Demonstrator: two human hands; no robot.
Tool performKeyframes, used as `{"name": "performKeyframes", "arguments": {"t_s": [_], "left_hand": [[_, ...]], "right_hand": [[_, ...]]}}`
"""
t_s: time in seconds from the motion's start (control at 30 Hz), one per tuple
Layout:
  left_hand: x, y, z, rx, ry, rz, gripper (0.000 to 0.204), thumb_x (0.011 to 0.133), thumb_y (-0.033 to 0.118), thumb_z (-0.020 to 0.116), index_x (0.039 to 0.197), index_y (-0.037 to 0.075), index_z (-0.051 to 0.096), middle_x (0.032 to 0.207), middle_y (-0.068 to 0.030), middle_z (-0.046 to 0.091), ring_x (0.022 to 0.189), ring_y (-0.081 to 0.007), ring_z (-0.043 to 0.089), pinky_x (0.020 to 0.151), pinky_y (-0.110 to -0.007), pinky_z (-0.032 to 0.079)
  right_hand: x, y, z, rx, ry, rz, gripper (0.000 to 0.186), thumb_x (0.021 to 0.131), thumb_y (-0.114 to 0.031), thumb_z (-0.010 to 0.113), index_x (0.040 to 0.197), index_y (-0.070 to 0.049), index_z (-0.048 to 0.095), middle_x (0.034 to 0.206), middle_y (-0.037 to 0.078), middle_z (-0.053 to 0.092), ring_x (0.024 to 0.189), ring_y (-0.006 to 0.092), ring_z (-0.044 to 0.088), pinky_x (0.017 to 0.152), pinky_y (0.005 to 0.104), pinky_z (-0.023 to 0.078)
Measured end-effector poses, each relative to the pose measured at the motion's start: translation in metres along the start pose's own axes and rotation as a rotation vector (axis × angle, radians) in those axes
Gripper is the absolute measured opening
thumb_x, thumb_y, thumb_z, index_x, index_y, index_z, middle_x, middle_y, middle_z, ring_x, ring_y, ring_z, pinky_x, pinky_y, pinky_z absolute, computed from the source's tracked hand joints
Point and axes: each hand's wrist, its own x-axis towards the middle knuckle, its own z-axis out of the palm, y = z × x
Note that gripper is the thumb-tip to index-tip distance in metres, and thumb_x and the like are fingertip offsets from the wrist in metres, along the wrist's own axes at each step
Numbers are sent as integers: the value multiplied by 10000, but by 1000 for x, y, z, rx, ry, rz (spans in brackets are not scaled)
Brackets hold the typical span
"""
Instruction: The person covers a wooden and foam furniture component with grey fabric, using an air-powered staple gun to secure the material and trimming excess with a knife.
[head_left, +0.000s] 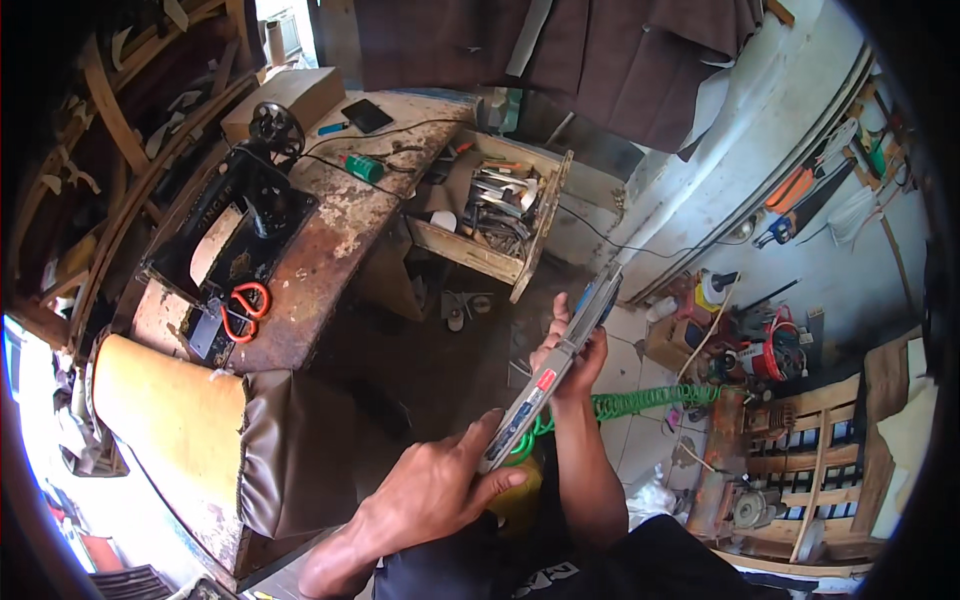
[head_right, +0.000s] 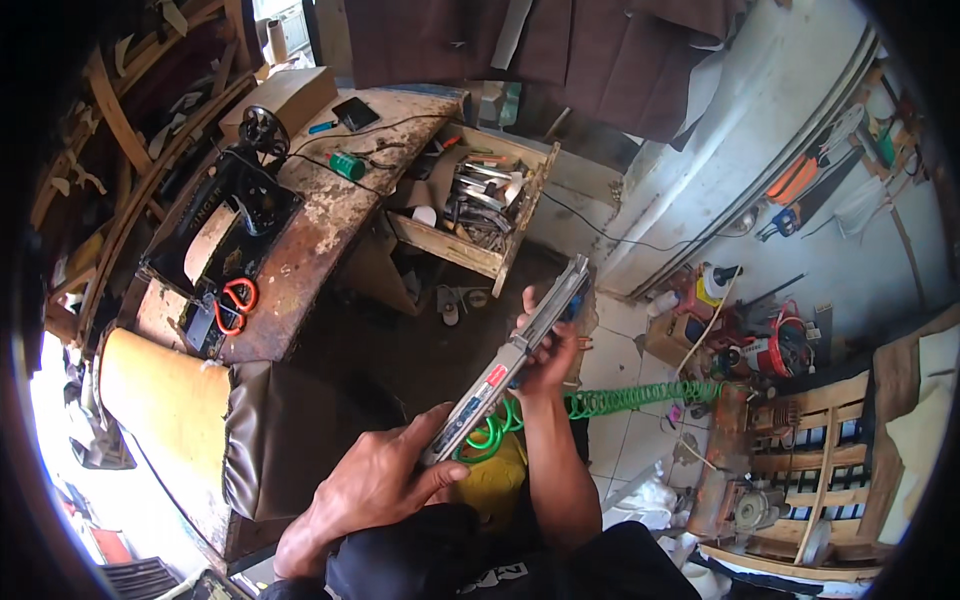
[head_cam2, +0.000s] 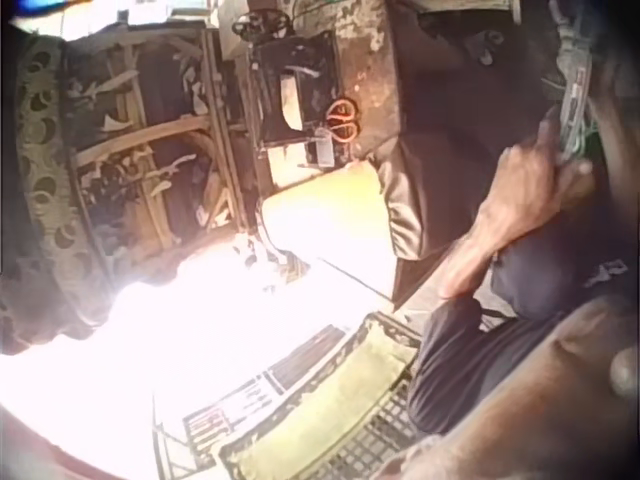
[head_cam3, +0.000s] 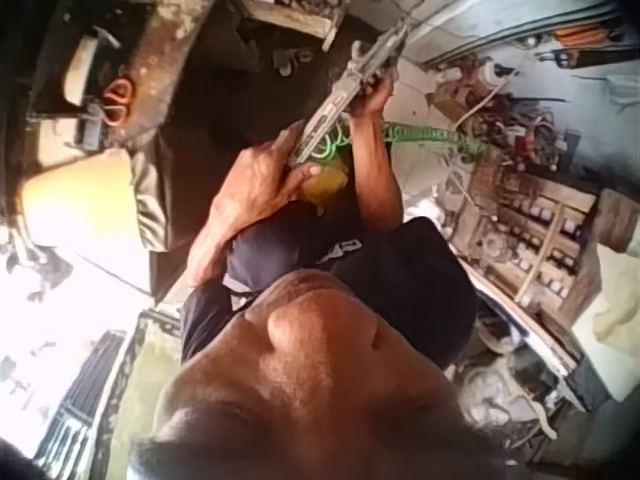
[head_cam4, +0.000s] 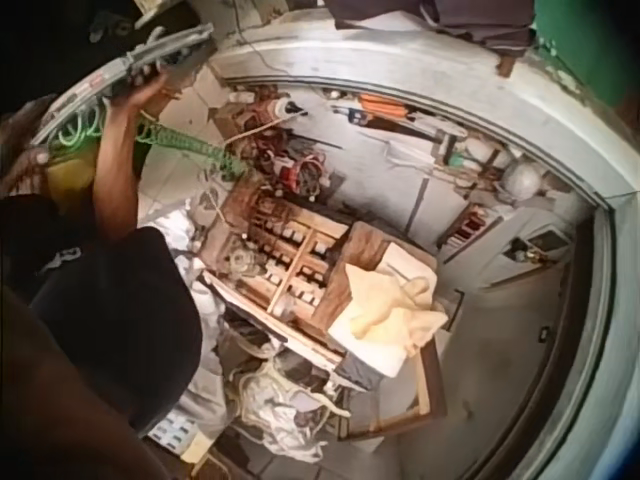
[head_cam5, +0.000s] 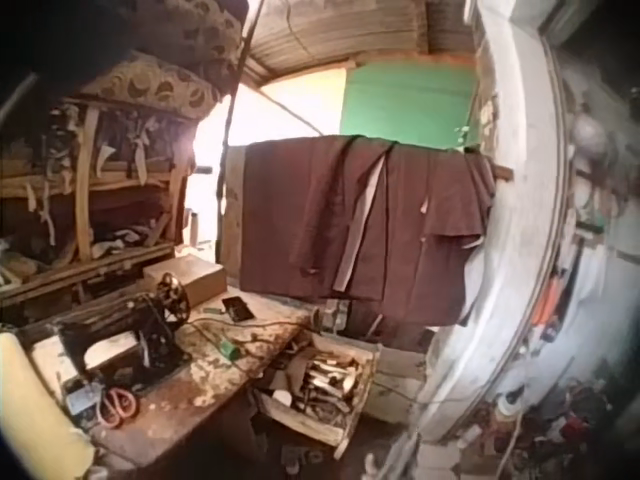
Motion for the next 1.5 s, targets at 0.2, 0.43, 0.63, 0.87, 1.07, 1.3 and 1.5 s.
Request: {"name": "performKeyframes", "arguments": {"t_s": [0.2, 0.43, 0.63, 0.87, 1.07, 1.3, 1.5], "left_hand": [[-15, -10, 1, -79, 39, -20, 608, 1006, 407, 647, 1390, -40, 501, 830, -281, 696, 782, -464, 711, 684, -505, 568], [-4, -32, 10, -412, 188, -149, 491, 1024, 336, 619, 1355, -22, 561, 1102, -308, 696, 1105, -459, 673, 949, -495, 535], [32, -44, 15, -573, 421, -39, 422, 1070, 259, 470, 1361, -22, 592, 1314, -254, 644, 1243, -425, 602, 1068, -462, 457], [-29, -91, 33, -523, 606, -79, 368, 1041, 271, 568, 1280, 0, 637, 1258, -219, 670, 1181, -392, 651, 993, -435, 517], [-119, -128, 87, -583, 566, -234, 326, 1050, 297, 551, 1165, 23, 686, 1093, -216, 711, 1054, -411, 682, 915, -461, 536], [-211, -98, 60, -564, 605, -354, 327, 1043, 283, 586, 1200, 16, 690, 1096, -221, 709, 1070, -403, 681, 922, -442, 534], [-280, -75, 58, -484, 1211, -658, 264, 1044, 190, 575, 1146, -22, 696, 1009, -142, 742, 993, -193, 702, 887, -338, 531]], "right_hand": [[-8, 15, -3, -48, -36, -10, 635, 881, -255, 637, 1464, -58, 480, 670, -81, 469, 482, 12, 426, 576, 237, 390], [-6, 45, 18, -178, 203, -79, 607, 862, -256, 624, 1418, -41, 510, 618, -79, 460, 440, 34, 424, 440, 227, 399], [-28, 93, 58, -465, 433, 40, 500, 812, -293, 599, 1240, -41, 656, 533, -86, 455, 406, 54, 429, 406, 237, 391], [45, 57, 134, -1210, 467, 23, 213, 910, -273, 589, 965, -67, 586, 775, 35, 563, 679, 166, 544, 665, 359, 468], [212, 3, 81, -2713, 12, 255, 615, 951, -227, 692, 1490, -18, 484, 1109, 159, 706, 966, 278, 676, 872, 354, 500], [312, -49, -25, -3254, 64, 85, 734, 969, -281, 662, 1604, -112, 335, 1382, 266, 607, 1251, 459, 595, 1047, 515, 464], [300, -11, -49, -3434, 244, 112, 740, 997, -380, 620, 1623, -165, 288, 1426, 205, 570, 1291, 423, 560, 1053, 575, 447]]}}
